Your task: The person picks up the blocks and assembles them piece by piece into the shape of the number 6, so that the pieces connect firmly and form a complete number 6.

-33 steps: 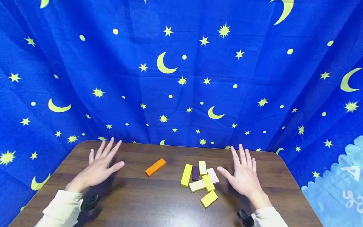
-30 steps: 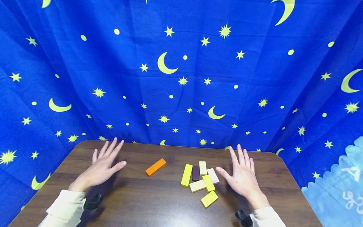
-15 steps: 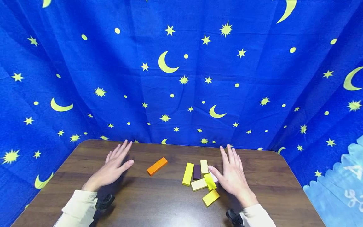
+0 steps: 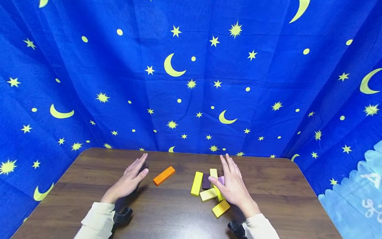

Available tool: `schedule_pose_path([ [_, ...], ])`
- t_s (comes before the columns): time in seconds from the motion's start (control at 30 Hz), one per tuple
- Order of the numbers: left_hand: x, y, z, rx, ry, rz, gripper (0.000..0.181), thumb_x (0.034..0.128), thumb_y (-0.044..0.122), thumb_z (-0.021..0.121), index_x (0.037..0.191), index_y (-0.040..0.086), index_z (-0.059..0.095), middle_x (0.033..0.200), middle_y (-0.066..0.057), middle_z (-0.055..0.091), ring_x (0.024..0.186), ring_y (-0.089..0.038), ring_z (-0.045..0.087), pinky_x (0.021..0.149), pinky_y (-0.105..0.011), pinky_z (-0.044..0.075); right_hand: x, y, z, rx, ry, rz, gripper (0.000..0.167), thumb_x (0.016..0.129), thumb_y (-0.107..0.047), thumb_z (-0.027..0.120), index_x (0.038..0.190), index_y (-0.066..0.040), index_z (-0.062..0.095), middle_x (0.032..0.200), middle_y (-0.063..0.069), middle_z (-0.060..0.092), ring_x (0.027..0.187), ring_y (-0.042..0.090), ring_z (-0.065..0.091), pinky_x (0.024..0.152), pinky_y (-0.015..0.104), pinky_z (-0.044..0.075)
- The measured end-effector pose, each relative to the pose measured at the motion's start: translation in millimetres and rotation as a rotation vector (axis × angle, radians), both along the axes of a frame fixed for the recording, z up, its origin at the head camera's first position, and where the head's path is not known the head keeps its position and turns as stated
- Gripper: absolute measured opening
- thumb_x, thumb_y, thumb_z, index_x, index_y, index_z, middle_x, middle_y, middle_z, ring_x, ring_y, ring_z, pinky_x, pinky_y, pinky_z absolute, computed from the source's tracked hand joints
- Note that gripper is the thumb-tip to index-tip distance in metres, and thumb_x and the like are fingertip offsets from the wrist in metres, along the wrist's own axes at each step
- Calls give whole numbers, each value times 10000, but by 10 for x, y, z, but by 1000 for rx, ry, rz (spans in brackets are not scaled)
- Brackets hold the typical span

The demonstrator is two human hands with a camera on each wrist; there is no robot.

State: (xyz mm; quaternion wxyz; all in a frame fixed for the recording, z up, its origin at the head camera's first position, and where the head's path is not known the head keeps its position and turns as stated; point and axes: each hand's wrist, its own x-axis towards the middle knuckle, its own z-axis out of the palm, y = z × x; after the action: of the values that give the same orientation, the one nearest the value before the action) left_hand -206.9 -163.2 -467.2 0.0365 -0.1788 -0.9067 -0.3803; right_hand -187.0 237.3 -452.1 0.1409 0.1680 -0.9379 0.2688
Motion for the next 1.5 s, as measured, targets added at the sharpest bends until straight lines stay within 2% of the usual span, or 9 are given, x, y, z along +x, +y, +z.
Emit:
schedule_pose_path([
  [0.13,-27,90,-60,40,-11,-7,647,1073,371,447,1606,82,220,1654,-164,191,1492,-473,151,1128,-713,70,-32,-66,-23,-6,-7,40,894,928,-425,708,1573,-7,252,1627,246,214,1462,462,245,1124,670,208],
  [0.17,-34,111,-75,46,-17,-11,644,1074,374,445,1605,84,225,1653,-164,193,1494,-468,148,1129,-712,67,-36,-85,-24,-9,-15,51,901,926,-432,709,1575,-11,248,1627,243,217,1435,454,297,1120,670,215],
  [0.37,-59,192,-158,64,-52,-30,634,1063,395,473,1597,116,276,1649,-132,229,1514,-420,133,1146,-688,52,-71,-221,-43,-5,-73,95,946,898,-444,741,1578,-13,246,1619,242,242,1444,446,297,1135,657,210],
  [0.4,-62,202,-168,64,-54,-31,629,1063,394,475,1594,115,286,1646,-129,239,1513,-422,134,1145,-691,53,-79,-245,-50,-1,-79,99,955,889,-446,749,1575,-4,251,1615,243,253,1468,446,254,1141,652,204],
  [0.67,-97,247,-242,37,-104,-36,547,1073,307,481,1565,99,363,1612,-132,316,1508,-439,132,1131,-714,28,-118,-424,-80,16,-160,138,981,840,-470,787,1548,14,311,1555,249,373,1450,417,320,1168,617,181],
  [0.83,-102,291,-263,3,-126,-37,522,1068,281,501,1555,128,395,1598,-118,356,1515,-417,127,1129,-709,-7,-137,-485,-104,57,-203,122,1002,798,-521,806,1543,-25,354,1510,198,444,1414,404,374,1149,597,258],
  [0.97,-95,345,-283,-13,-117,-41,494,1068,257,500,1542,139,425,1582,-101,390,1511,-418,148,1113,-717,-48,-169,-509,-130,78,-203,132,1023,751,-516,847,1512,-2,398,1462,198,484,1373,407,413,1133,586,291],
  [1.27,-68,397,-307,-51,-103,-13,476,1060,216,512,1527,154,453,1548,-86,450,1503,-416,187,1094,-723,-88,-230,-530,-150,117,-233,178,1006,678,-498,901,1429,29,490,1436,218,512,1373,422,416,1171,595,203],
  [1.5,-80,425,-357,-68,-76,-6,476,1051,213,532,1522,182,466,1547,-64,453,1501,-410,202,1092,-724,-79,-242,-508,-151,158,-213,227,1030,607,-415,952,1411,44,501,1383,218,548,1328,419,458,1147,646,203],
])
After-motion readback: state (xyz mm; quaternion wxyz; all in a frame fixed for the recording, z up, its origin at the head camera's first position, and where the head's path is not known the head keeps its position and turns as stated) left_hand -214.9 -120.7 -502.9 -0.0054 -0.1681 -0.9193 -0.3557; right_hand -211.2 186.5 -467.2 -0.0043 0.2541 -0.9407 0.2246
